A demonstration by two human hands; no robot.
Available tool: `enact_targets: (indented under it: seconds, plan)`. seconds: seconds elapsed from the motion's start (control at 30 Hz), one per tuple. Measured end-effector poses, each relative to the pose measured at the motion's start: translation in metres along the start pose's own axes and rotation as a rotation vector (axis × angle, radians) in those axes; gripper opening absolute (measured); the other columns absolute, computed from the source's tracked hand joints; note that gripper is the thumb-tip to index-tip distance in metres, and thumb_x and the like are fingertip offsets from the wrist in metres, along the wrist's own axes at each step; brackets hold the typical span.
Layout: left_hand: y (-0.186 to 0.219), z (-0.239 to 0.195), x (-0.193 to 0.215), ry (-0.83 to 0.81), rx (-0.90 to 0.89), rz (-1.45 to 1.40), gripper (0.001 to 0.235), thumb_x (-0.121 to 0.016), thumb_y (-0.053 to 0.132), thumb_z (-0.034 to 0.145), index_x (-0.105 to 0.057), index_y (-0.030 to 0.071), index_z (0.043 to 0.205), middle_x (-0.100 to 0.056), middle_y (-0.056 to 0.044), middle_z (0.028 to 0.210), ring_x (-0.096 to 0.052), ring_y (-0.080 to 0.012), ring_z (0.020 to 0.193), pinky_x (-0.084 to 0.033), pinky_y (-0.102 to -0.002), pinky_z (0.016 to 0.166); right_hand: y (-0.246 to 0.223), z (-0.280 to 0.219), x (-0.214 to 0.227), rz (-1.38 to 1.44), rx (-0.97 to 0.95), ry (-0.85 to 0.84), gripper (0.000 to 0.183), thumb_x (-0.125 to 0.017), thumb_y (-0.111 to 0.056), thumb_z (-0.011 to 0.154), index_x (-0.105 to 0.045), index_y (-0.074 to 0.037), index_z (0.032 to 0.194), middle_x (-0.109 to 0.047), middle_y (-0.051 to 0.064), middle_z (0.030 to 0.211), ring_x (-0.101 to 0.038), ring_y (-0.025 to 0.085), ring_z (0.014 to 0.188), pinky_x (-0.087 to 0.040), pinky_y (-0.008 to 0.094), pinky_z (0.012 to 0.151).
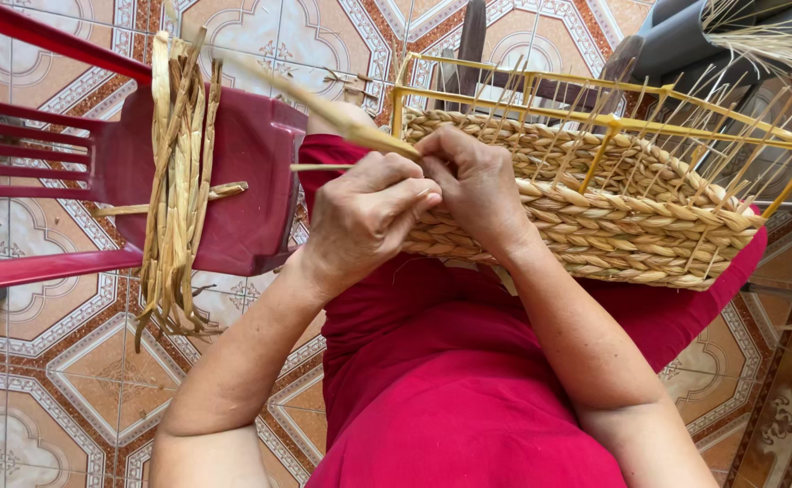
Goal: The person weaves dried palm leaves into a rectangular basket frame held on their lap. They repeatedly interlace the leaves through the vertical ribs, pull the strands tight, and adjust the basket orientation to continue the weave.
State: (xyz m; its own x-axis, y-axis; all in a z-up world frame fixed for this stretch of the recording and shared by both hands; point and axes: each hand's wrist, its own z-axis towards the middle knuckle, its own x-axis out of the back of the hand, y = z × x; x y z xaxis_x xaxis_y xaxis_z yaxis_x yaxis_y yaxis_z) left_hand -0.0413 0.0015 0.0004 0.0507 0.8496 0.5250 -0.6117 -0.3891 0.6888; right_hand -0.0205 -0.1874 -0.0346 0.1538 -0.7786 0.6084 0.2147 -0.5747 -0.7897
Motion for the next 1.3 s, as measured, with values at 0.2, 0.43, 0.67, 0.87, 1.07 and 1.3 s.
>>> enact_targets:
  seconds: [0.2,0.43,0.67,0.87,1.07,1.3]
  plan:
    - [-0.003,-0.01,0.023,-0.075,0.286,0.637,0.051,-0.077,0.03,0.086,-0.07,-0.002,0.126,-0.066,-0.01,0.091,-0.065,-0.0292,0.082,-0.056,-0.041,0.063,-0.007,-0.005,0.001,-0.122,0.088,-0.062,0.016,-0.069,-0.002,0.098,-0.066,-0.009,0.112,-0.075,0.01,0.095,-0.071,0.026,0.076,-0.055,0.036,0.065]
    - [-0.005,-0.009,0.038,-0.467,0.42,0.707,0.024,-0.073,0.039,0.098,-0.072,0.016,0.101,-0.065,-0.004,0.094,-0.062,-0.0253,0.09,-0.055,-0.043,0.073,-0.011,-0.007,-0.006,0.053,0.069,0.059,0.015,-0.071,0.001,0.098,-0.058,-0.006,0.104,-0.072,0.009,0.088,-0.074,0.018,0.077,-0.058,0.031,0.068]
    - [-0.002,-0.008,0.007,-0.329,0.019,0.688,0.034,-0.073,0.022,0.08,-0.068,0.009,0.112,-0.062,-0.007,0.104,-0.064,-0.0223,0.096,-0.057,-0.033,0.081,-0.016,-0.001,0.014,0.218,-0.225,-0.147,0.025,-0.066,-0.003,0.097,-0.059,-0.006,0.121,-0.073,0.005,0.083,-0.071,0.019,0.065,-0.056,0.029,0.057]
    - [-0.025,0.001,0.033,-0.466,0.154,0.546,0.008,-0.072,0.019,0.094,-0.072,0.014,0.101,-0.066,-0.005,0.083,-0.067,-0.022,0.074,-0.055,-0.037,0.064,-0.032,-0.01,0.018,-0.013,0.341,0.08,0.016,-0.071,-0.004,0.101,-0.069,-0.003,0.117,-0.072,0.012,0.106,-0.075,0.023,0.091,-0.061,0.033,0.078]
    - [0.01,0.019,0.074,-0.107,-0.038,0.549,0.014,-0.082,0.022,0.088,-0.075,0.01,0.089,-0.068,-0.004,0.083,-0.064,-0.0246,0.082,-0.052,-0.039,0.073,-0.025,-0.006,-0.008,-0.15,0.251,0.028,0.014,-0.077,-0.012,0.097,-0.071,-0.006,0.108,-0.067,0.012,0.09,-0.07,0.029,0.077,-0.057,0.038,0.069]
    - [0.008,-0.004,0.035,-0.11,0.149,0.597,0.044,-0.082,0.026,0.07,-0.071,0.004,0.107,-0.069,-0.009,0.101,-0.065,-0.0282,0.091,-0.053,-0.041,0.076,-0.015,-0.008,-0.024,-0.035,0.168,0.177,0.019,-0.07,-0.002,0.099,-0.058,-0.005,0.114,-0.066,0.009,0.087,-0.069,0.02,0.073,-0.055,0.033,0.064]
